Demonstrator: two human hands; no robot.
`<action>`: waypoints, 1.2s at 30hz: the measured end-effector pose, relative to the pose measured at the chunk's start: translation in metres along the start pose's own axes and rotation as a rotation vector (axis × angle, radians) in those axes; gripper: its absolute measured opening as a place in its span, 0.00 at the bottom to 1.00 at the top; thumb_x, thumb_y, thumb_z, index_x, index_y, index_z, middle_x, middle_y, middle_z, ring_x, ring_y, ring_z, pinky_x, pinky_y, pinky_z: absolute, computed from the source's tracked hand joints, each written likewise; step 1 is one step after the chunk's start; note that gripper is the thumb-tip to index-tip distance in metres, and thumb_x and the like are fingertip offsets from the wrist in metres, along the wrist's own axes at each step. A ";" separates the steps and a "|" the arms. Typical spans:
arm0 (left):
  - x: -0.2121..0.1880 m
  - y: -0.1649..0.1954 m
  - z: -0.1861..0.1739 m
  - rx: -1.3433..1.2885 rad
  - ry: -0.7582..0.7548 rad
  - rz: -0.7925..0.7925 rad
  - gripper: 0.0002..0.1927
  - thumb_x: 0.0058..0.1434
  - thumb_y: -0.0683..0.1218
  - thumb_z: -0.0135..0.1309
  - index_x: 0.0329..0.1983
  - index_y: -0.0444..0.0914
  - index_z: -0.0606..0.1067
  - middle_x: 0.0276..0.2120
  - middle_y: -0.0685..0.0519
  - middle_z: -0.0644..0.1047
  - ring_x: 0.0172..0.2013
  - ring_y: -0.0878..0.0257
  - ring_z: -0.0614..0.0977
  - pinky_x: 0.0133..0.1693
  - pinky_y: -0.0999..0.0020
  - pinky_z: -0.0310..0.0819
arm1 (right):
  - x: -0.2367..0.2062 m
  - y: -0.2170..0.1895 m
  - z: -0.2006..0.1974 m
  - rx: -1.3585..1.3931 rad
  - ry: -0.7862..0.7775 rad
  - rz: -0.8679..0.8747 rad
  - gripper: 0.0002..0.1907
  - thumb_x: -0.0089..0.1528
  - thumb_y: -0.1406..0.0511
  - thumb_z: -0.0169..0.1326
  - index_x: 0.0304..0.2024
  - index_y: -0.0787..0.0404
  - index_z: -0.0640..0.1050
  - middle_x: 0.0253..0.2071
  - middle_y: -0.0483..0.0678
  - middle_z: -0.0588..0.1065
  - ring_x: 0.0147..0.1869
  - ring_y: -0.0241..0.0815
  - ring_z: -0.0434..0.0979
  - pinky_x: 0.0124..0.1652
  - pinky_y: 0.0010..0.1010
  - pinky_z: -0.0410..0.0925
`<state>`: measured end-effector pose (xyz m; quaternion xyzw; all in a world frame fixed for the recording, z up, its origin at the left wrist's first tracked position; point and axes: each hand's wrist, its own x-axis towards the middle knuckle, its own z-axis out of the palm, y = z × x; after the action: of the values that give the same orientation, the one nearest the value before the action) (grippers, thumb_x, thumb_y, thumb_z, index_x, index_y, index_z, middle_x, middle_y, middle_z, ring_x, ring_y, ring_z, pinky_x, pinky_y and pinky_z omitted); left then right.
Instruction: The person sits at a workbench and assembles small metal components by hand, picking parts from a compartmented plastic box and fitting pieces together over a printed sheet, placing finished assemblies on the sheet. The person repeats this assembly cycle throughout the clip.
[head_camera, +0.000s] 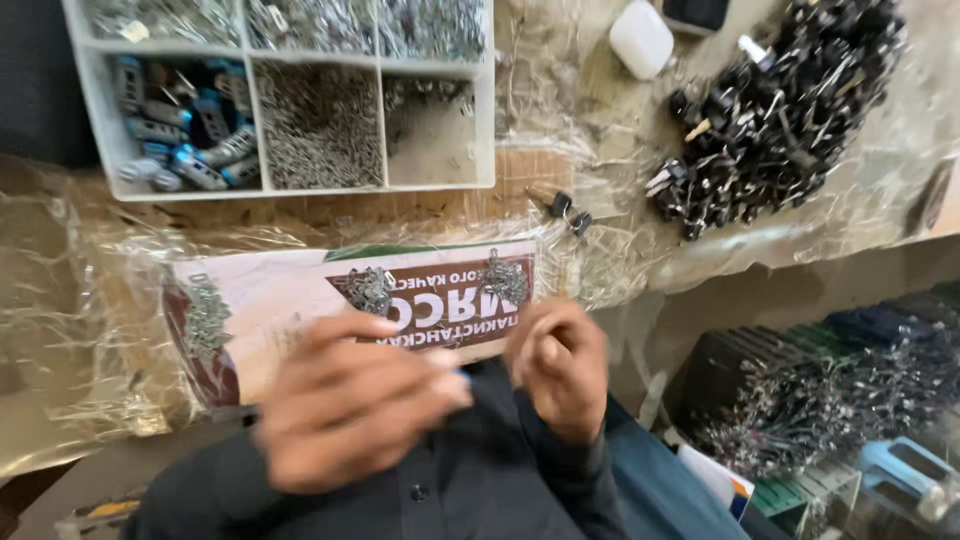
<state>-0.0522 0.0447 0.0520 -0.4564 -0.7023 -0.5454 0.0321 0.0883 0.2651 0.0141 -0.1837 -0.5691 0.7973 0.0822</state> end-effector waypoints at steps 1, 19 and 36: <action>-0.006 -0.002 -0.003 0.003 0.048 -0.071 0.15 0.57 0.41 0.69 0.46 0.38 0.80 0.43 0.52 0.82 0.44 0.63 0.83 0.50 0.55 0.79 | -0.010 0.006 -0.001 -0.547 0.205 -0.240 0.13 0.64 0.65 0.66 0.44 0.66 0.78 0.42 0.53 0.76 0.46 0.47 0.76 0.44 0.35 0.70; -0.034 -0.001 0.008 0.015 0.131 -0.247 0.18 0.52 0.42 0.73 0.43 0.37 0.79 0.41 0.49 0.81 0.40 0.55 0.85 0.47 0.56 0.81 | -0.026 0.027 -0.008 -1.413 -0.101 -0.436 0.41 0.52 0.49 0.73 0.60 0.66 0.76 0.40 0.48 0.70 0.41 0.46 0.73 0.38 0.37 0.71; -0.036 -0.003 0.028 -0.105 -0.006 -0.277 0.22 0.52 0.41 0.70 0.51 0.39 0.80 0.47 0.51 0.81 0.46 0.53 0.82 0.50 0.58 0.76 | -0.011 0.022 0.020 -0.752 0.089 -0.623 0.16 0.51 0.79 0.69 0.38 0.64 0.80 0.36 0.54 0.79 0.37 0.47 0.81 0.40 0.33 0.74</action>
<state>-0.0206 0.0453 0.0184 -0.3579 -0.7292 -0.5791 -0.0693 0.0921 0.2362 0.0014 -0.0556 -0.8414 0.4652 0.2692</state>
